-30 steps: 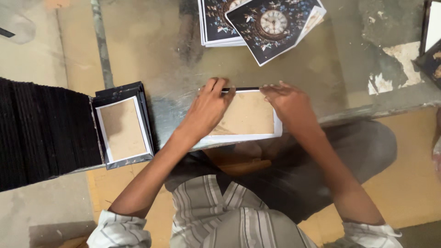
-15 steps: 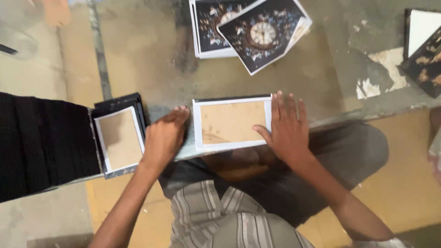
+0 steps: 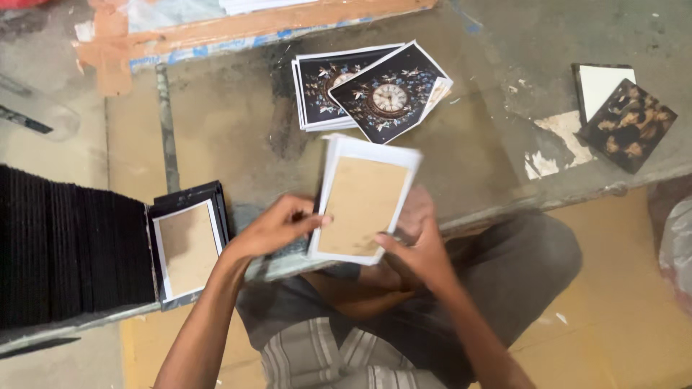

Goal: The person assembles small books by placing a cover sheet over a cardboard insert, folding the edges, and pressing them flat. They repeat this process for multiple units, stacking the finished books on the table.

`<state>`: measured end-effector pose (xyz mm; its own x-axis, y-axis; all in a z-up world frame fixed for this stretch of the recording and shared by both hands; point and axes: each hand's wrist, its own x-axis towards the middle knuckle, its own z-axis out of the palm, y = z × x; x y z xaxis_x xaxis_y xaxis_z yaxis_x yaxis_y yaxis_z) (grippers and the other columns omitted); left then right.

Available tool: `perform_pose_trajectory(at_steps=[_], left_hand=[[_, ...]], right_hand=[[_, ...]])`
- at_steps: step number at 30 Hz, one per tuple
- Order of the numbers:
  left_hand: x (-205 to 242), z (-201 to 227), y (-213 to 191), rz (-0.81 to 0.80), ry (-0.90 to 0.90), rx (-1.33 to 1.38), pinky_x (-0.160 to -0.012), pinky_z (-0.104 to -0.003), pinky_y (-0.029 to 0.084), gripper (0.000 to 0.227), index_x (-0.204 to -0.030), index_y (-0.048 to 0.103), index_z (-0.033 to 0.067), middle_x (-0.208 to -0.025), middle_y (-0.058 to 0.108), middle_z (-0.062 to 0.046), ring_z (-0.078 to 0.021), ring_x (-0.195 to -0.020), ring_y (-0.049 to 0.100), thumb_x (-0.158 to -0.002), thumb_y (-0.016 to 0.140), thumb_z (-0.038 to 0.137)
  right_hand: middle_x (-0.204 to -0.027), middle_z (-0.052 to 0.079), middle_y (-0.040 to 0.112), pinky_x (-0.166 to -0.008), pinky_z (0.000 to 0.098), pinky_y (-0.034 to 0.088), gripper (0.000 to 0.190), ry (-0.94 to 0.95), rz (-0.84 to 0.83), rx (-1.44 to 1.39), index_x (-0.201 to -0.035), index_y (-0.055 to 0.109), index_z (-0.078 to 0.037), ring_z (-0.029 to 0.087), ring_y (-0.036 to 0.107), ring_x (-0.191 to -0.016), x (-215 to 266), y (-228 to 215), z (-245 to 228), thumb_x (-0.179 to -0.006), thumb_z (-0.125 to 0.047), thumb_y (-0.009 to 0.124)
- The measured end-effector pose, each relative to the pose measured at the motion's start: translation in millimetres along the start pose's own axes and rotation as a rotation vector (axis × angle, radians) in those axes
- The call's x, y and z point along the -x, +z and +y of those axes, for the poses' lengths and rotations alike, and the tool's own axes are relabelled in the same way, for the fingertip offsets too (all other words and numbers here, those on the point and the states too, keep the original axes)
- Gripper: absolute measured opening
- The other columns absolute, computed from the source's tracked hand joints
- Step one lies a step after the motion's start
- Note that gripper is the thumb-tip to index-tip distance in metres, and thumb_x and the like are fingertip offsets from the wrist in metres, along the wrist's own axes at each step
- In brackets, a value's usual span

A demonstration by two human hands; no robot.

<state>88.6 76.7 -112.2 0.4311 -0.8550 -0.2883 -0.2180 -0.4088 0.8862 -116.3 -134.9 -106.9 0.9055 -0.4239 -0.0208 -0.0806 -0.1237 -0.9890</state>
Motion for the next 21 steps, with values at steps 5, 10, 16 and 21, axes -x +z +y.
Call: perform_pose_trajectory(at_steps=[5, 10, 16, 21], left_hand=[[25, 1, -20, 0.087, 0.176, 0.532, -0.106, -0.037, 0.048, 0.068, -0.137, 0.060, 0.0042, -0.132, 0.069, -0.007, -0.0188, -0.123, 0.064, -0.092, 0.070, 0.053], [17, 51, -65, -0.043, 0.417, 0.466, -0.109, -0.041, 0.050, 0.085, -0.155, 0.037, 0.0064, -0.139, 0.066, -0.013, -0.0237, -0.125, 0.064, -0.089, 0.078, 0.039], [-34, 47, -32, -0.449, 0.341, -0.192, -0.084, -0.039, 0.055, 0.068, -0.142, 0.051, 0.0035, -0.112, 0.074, -0.017, -0.0262, -0.100, 0.069, -0.079, 0.077, 0.008], [-26, 40, -6, -0.101, 0.189, -0.541, -0.089, -0.044, 0.053, 0.051, -0.125, 0.068, 0.0042, -0.107, 0.074, -0.019, -0.0346, -0.105, 0.069, -0.074, 0.070, -0.001]], right_hand=[[-0.105, 0.010, 0.078, -0.086, 0.0314, 0.055, 0.038, 0.262, -0.355, -0.122, -0.116, 0.073, 0.008, 0.014, 0.067, -0.093, -6, -30, 14, -0.087, -0.014, 0.083], [-0.094, 0.009, 0.082, -0.084, 0.0319, 0.057, 0.034, 0.025, -0.636, 0.500, -0.108, 0.078, -0.003, 0.018, 0.076, -0.086, -30, -60, -11, -0.084, -0.025, 0.084], [-0.110, 0.012, 0.073, -0.092, 0.0466, 0.048, 0.048, -0.385, -0.301, 0.942, -0.123, 0.070, -0.008, 0.036, 0.066, -0.100, -37, -30, -19, -0.079, -0.026, 0.081], [-0.124, 0.013, 0.071, -0.113, 0.0457, 0.046, 0.044, -0.557, -0.216, 1.014, -0.126, 0.065, -0.005, 0.033, 0.065, -0.118, -47, -21, -18, -0.085, -0.018, 0.071]])
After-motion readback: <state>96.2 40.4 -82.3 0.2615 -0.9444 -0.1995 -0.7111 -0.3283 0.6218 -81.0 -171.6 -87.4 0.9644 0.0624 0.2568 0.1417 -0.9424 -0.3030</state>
